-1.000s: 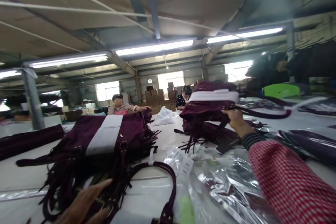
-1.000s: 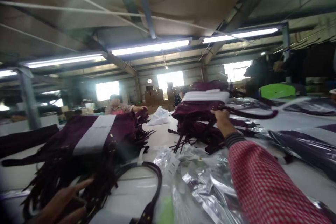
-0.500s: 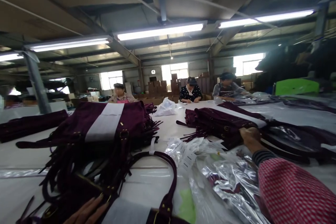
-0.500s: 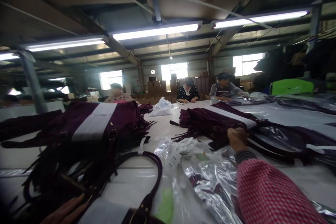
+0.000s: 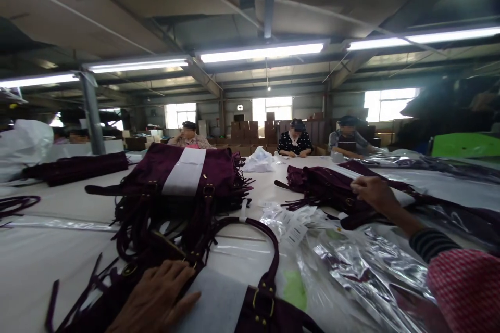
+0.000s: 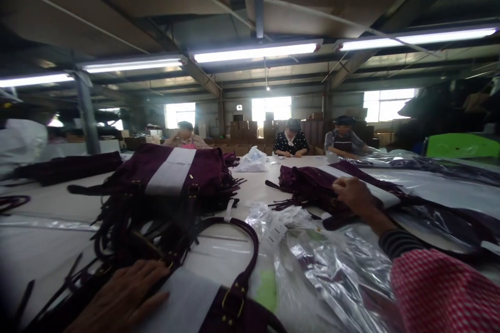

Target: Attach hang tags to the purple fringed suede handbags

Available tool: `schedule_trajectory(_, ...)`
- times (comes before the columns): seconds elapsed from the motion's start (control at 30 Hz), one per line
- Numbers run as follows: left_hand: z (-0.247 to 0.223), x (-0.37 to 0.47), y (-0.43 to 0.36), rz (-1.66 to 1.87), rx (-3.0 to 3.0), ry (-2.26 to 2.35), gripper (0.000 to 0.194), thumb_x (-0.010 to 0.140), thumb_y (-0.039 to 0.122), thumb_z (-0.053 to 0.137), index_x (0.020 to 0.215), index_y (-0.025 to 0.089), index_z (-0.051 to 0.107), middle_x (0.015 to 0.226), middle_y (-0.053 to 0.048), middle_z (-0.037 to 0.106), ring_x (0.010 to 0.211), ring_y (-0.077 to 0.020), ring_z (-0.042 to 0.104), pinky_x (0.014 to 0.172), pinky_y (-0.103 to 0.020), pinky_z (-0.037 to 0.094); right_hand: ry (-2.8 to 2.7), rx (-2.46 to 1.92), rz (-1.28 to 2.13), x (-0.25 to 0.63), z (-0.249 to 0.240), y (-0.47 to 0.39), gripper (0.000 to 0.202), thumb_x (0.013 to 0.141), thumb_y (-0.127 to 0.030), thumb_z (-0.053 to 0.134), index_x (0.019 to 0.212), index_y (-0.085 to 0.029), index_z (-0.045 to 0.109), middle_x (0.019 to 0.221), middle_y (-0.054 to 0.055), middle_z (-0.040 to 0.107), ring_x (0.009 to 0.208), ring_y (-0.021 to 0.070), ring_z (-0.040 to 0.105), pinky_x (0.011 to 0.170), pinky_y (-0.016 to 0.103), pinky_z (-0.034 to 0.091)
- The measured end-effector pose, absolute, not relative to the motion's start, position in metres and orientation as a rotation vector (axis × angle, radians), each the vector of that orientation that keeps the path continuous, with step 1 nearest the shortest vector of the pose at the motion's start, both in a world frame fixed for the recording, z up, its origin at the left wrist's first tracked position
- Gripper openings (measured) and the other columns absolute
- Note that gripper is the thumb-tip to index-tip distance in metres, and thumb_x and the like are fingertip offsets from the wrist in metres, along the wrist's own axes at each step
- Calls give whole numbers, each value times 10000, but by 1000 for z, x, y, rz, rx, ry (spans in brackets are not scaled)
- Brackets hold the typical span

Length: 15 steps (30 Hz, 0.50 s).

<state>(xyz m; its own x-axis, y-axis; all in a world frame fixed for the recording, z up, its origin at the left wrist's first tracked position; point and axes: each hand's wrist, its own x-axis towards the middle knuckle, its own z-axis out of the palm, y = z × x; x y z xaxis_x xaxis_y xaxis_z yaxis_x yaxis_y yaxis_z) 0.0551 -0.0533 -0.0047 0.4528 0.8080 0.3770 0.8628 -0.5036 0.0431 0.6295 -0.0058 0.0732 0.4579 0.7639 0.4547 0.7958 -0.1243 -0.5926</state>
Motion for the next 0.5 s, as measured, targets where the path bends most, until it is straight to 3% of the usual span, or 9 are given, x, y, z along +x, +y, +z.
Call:
schedule_trajectory(0.07,26,86,-55,-440,-2561,-1492,245,929,265,500,835,252,726,906,-5,726,920,-252,652,842,-384,462,-1572,-1854,54,598,74,0,111,756,-265,635,758,-216,734,735,67,711,663,239,664,712,347,480)
schedule_trajectory(0.1,37,103,-53,-470,-2575,-1462,244,934,245,497,816,223,708,883,-18,711,891,-238,638,827,-365,445,-1681,-1842,85,583,72,1,85,727,-255,657,729,-222,735,717,42,709,676,220,661,708,316,465)
schedule_trajectory(0.23,50,175,-28,-683,-2858,-1208,135,912,243,567,960,224,692,972,-34,721,956,-211,642,865,-319,435,-1863,-1854,89,542,49,-1,100,675,-196,659,715,-225,745,800,14,726,798,204,650,738,280,420)
schedule_trajectory(0.33,39,232,-7,-808,-3006,-1145,104,869,223,615,932,231,698,960,-24,720,960,-217,647,880,-332,442,-1870,-1864,69,531,36,-6,186,674,-166,645,803,-230,763,920,20,740,900,209,643,790,282,409)
schedule_trajectory(0.5,9,292,3,-864,-3075,-1128,144,847,231,653,984,219,695,1037,-39,698,1049,-237,608,924,-355,464,-1850,-1844,114,530,36,-11,157,729,-211,631,787,-200,776,806,24,744,786,191,663,693,266,424)
